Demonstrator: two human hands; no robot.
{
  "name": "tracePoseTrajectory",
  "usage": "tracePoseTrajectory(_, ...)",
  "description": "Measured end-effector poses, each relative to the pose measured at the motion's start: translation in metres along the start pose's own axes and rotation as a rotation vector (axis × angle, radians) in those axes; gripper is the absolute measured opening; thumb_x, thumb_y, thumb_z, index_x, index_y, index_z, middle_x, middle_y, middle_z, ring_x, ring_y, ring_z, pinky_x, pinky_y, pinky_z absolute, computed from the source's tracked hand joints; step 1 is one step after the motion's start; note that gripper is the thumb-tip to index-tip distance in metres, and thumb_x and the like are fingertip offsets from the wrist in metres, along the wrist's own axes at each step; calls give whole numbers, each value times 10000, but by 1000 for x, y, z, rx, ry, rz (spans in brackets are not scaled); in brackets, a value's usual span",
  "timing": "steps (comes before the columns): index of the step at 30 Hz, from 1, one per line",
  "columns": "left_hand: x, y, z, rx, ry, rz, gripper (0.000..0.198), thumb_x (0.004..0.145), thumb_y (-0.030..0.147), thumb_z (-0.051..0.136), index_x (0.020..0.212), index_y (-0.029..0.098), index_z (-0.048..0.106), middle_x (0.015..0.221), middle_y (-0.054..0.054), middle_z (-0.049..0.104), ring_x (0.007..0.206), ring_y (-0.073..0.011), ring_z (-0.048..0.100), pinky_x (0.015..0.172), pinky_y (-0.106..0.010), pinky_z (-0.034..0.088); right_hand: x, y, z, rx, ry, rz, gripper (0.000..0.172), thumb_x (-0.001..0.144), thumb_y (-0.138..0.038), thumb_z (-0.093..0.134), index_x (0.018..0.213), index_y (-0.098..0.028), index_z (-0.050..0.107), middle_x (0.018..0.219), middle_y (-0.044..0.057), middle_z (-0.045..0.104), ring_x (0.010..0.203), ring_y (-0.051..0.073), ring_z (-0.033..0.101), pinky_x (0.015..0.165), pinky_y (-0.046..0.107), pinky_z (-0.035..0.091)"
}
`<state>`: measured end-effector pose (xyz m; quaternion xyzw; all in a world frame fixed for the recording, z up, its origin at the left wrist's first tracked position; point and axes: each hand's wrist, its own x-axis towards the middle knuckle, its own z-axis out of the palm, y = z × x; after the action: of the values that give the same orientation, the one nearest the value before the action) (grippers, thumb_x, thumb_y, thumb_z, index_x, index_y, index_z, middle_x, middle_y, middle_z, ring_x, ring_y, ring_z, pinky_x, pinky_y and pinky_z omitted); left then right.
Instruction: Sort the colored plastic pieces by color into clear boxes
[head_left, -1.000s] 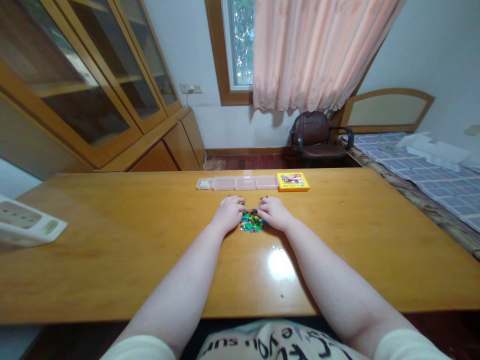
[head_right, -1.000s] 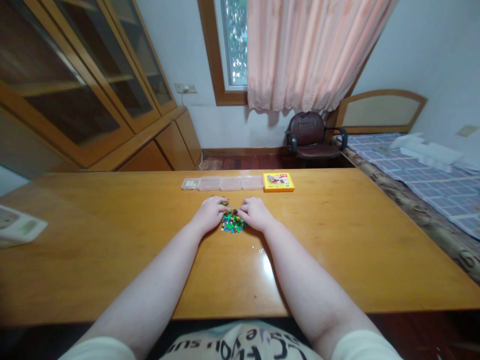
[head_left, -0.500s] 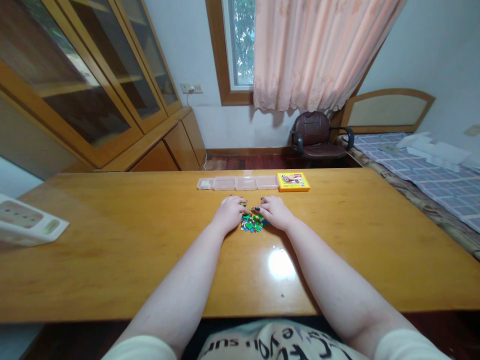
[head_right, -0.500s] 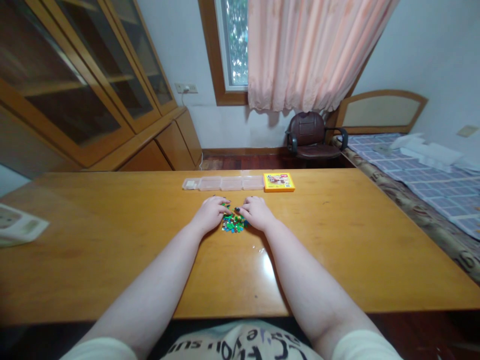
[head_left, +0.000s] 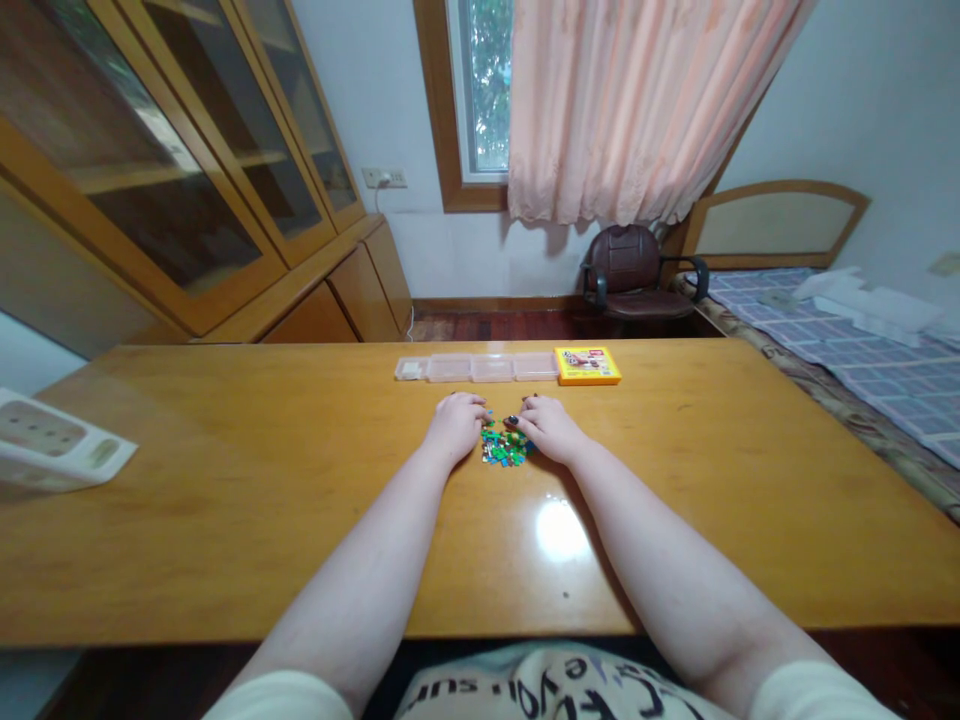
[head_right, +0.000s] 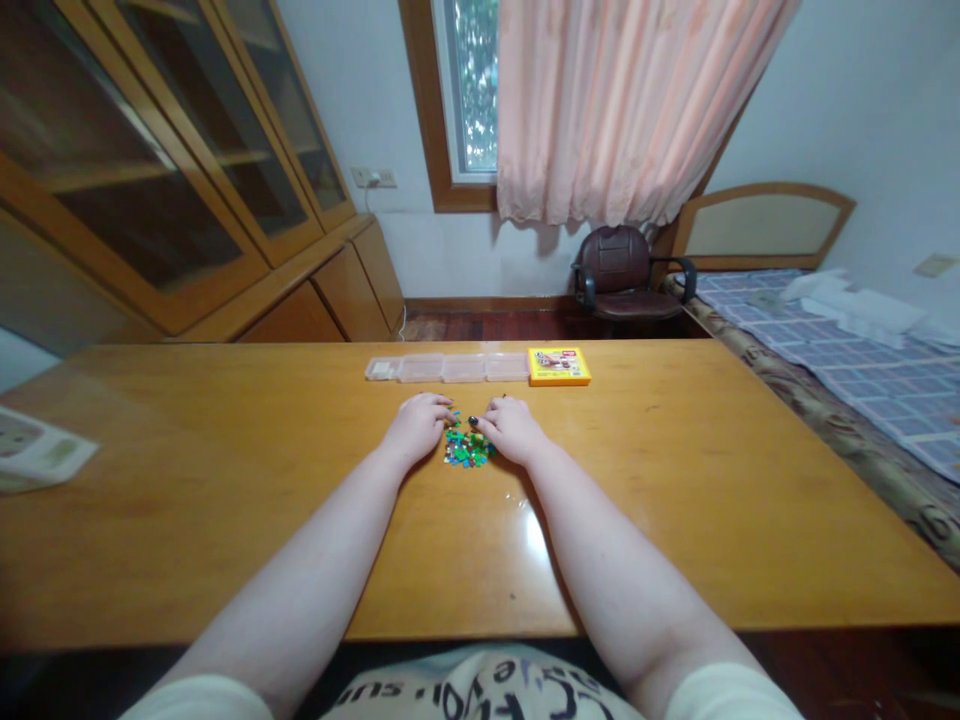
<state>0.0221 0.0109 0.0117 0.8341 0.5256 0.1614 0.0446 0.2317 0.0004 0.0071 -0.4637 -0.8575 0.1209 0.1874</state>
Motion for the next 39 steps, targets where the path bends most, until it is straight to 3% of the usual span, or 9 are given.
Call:
tracePoseTrajectory(4, 0, 2, -1, -9, -9, -11, 322, 783, 118, 481, 886, 254, 754, 1097, -39, 673, 1057, -212, 566, 988, -379, 418, 1, 3, 0, -7, 47, 50, 403, 964, -371, 393, 862, -187, 736, 880, 69, 625, 874, 178, 520, 783, 289, 328)
tracePoseTrajectory(11, -1, 3, 6, -26, -69, 113, 353, 789, 143, 473, 984, 285, 731, 1157, -39, 633, 1126, -215, 514, 1025, -409, 381, 1, 5, 2, 55, 56, 2, 396, 966, -326, 386, 877, -222, 757, 791, 49, 627, 822, 172, 531, 768, 283, 348)
tracePoseTrajectory(18, -4, 8, 4, -45, -104, 97, 389, 824, 177, 447, 1138, 257, 662, 1274, -70, 556, 1200, -232, 463, 1053, -421, 354, 1, 5, 1, 50, 20, -90, 417, 951, -391, 418, 809, -191, 755, 777, 52, 636, 781, 166, 522, 759, 291, 348)
tracePoseTrajectory(25, -2, 6, 6, -41, -88, 70, 362, 814, 171, 460, 1088, 246, 684, 1256, -67, 568, 1191, -226, 471, 1058, -419, 354, 1, 2, -2, -40, 65, 71, 425, 961, -362, 396, 802, -174, 742, 793, 66, 632, 785, 173, 518, 728, 295, 327)
tracePoseTrajectory(30, -3, 6, 8, -59, -88, 112, 339, 815, 170, 467, 1011, 283, 719, 1225, -52, 582, 1176, -220, 479, 1046, -417, 366, 0, 1, -2, -29, 112, 96, 368, 957, -359, 408, 874, -195, 727, 942, 69, 630, 896, 191, 493, 817, 323, 319)
tracePoseTrajectory(36, -5, 9, 7, -57, -99, 118, 394, 822, 190, 477, 1163, 288, 648, 1318, -66, 523, 1235, -250, 428, 1076, -467, 319, 0, 3, 1, 7, 175, 165, 372, 963, -347, 393, 938, -175, 722, 1019, 84, 650, 953, 203, 505, 880, 355, 326)
tracePoseTrajectory(39, -5, 8, 6, -25, -101, 78, 372, 823, 201, 477, 1128, 285, 672, 1320, -67, 528, 1245, -267, 422, 1091, -495, 288, 1, 6, 1, 27, 158, 158, 369, 961, -336, 398, 937, -180, 731, 1029, 84, 669, 971, 206, 531, 898, 364, 343)
